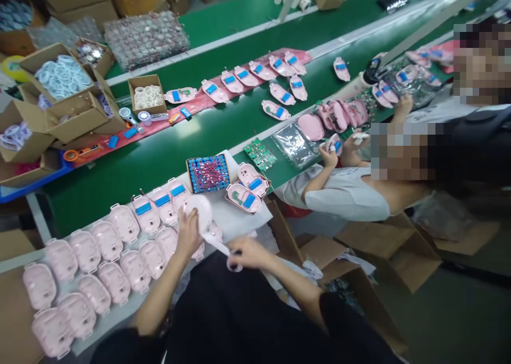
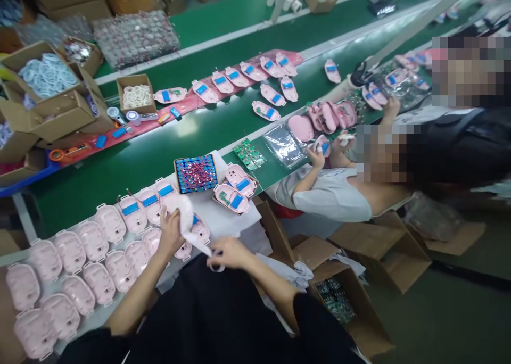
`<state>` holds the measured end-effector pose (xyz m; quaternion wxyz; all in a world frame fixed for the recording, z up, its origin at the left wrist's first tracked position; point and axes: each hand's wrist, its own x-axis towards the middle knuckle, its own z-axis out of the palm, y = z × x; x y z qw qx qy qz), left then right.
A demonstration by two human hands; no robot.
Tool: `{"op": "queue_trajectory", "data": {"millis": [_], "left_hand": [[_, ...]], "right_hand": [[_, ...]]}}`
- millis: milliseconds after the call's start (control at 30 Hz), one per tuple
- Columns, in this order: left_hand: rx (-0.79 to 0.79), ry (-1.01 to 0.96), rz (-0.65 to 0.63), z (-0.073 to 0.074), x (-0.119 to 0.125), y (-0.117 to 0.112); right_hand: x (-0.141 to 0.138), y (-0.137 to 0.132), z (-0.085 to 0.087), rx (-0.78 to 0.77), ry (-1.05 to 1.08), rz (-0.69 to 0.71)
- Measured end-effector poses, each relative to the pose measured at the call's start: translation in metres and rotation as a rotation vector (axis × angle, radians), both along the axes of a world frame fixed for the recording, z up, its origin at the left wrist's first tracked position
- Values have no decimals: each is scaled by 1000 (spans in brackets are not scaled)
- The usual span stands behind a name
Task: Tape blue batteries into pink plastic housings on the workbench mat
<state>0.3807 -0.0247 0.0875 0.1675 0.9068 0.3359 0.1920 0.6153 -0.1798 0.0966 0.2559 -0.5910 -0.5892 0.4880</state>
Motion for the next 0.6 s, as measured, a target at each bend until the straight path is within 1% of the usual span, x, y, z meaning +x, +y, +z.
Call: {"op": "queue_trajectory", "data": {"millis": [33, 67, 100, 133, 167, 200, 233, 300, 333, 400, 500, 567, 600], "left_hand": [[11, -45, 103, 1, -30, -15], [14, -80, 202, 4, -58, -31], [10, -101, 290, 9, -84, -48], [-1, -107, 372, 16, -107, -65], [-15, -102, 448, 24, -127, -82], [-23, -98, 512, 33, -145, -99], [-22, -97, 557, 42, -159, -115], [-5, -122, 604, 58, -181, -145], [6, -142, 607, 64, -189, -158], [30, -181, 591, 74, -205, -181], [45, -207, 593, 80, -230, -209], [0, -198, 630, 80, -245, -226], [-35, -194, 655, 79, -251, -234]], "right_hand": [[7, 34, -10, 0, -85, -86], [17, 70, -21, -2, -208, -227], [26, 105, -33, 3, -337, -343], [34, 136, -45, 6, -439, -420], [40, 161, -56, -18, -501, -467], [42, 179, -65, -28, -542, -511], [41, 189, -73, -32, -553, -549], [35, 193, -81, -35, -506, -620], [32, 190, -82, -37, -470, -647], [27, 183, -77, -73, -410, -668], [24, 183, -61, -138, -393, -661], [21, 186, -54, -159, -417, -682], [19, 188, -53, -161, -436, -702]]}}
